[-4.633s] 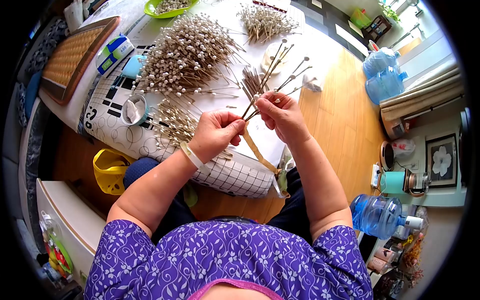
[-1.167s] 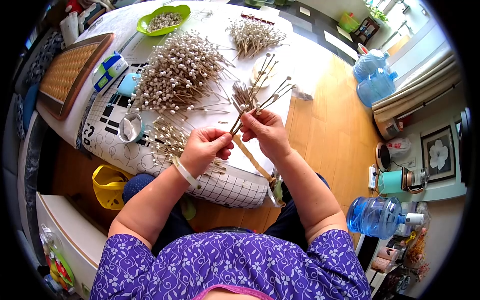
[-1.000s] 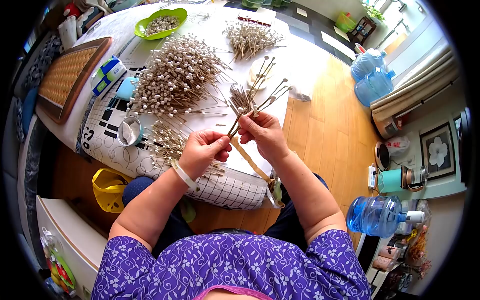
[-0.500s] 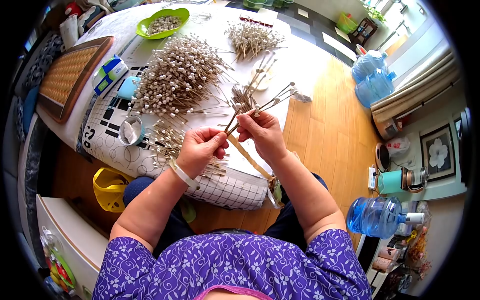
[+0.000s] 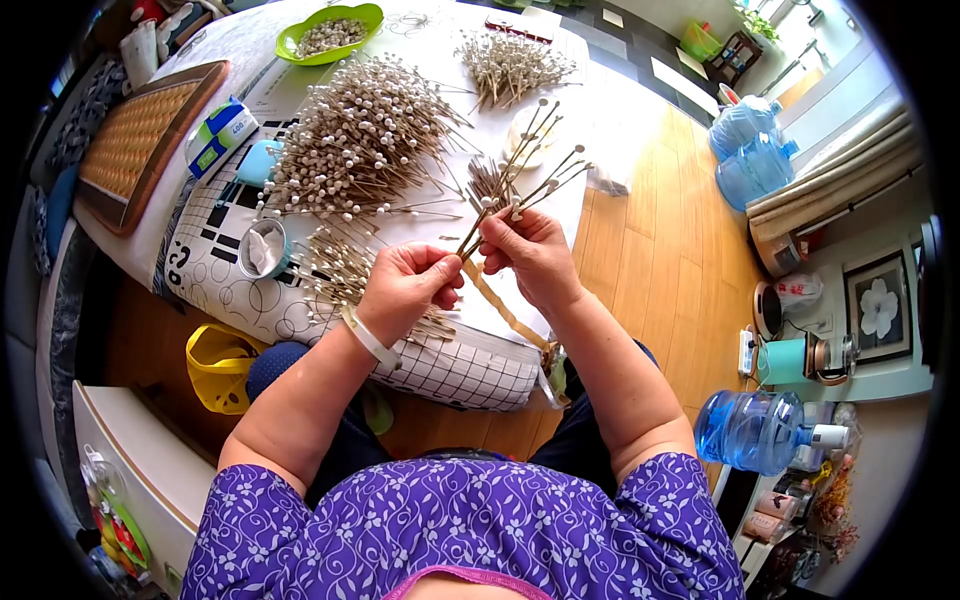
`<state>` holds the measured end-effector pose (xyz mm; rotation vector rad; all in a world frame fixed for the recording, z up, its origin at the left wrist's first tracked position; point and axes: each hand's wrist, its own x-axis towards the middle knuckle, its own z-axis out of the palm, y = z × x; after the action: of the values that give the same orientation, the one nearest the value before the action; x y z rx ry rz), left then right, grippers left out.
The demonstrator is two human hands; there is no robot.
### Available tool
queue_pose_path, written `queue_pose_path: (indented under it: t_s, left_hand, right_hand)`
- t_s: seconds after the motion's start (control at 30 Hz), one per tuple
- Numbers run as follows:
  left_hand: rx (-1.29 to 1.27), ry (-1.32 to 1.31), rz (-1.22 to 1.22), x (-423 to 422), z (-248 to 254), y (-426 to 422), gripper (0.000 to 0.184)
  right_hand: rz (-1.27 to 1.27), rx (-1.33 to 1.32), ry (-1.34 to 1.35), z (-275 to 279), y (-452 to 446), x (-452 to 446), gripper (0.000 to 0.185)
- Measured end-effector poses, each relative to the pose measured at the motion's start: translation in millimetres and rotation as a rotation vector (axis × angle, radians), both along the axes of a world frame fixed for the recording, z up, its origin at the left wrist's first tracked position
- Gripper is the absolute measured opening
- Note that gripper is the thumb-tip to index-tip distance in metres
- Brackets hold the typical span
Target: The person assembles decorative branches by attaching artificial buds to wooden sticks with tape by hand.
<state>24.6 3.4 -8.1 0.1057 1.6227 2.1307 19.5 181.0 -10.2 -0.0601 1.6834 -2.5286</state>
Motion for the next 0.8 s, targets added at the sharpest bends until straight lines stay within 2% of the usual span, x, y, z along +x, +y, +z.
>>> queue_pose_path:
  t_s: [0.23, 0.3, 0.37, 0.47, 0.5, 0.63, 0.7, 0.8]
  left_hand:
    - [0.001, 0.021, -0.011, -3, 1, -2, 0.013]
    - [0.009, 0.025, -0.007, -5, 4, -7, 0.013]
    - [0.018, 0.089, 0.039, -10, 9, -12, 0.012]
    - [0.048, 0.143, 0.107, -16, 14, -19, 0.011]
    - [0.047, 0.151, 0.120, -17, 15, -20, 0.011]
    - [0.025, 0.133, 0.102, -13, 17, -22, 0.011]
    - [0.044, 0.130, 0.091, -14, 18, -24, 0.011]
    - [0.060, 0.120, 0.096, -15, 17, -25, 0.011]
  right_hand:
    - [0.066, 0.017, -0.085, 11, 10, -1, 0.017]
    - [0.040, -0.041, 0.027, 10, 24, -6, 0.019]
    - [-0.073, 0.201, 0.078, 13, 47, -13, 0.018]
    - [-0.331, 0.636, 0.081, -18, 76, -35, 0.017]
    - [-0.331, 0.643, 0.087, -30, 78, -42, 0.017]
    - [-0.247, 1.513, 0.048, -28, 57, -50, 0.023]
    - [-0.323, 1.668, 0.081, -42, 49, -57, 0.017]
    - [-0.300, 1.731, 0.050, -41, 45, -60, 0.012]
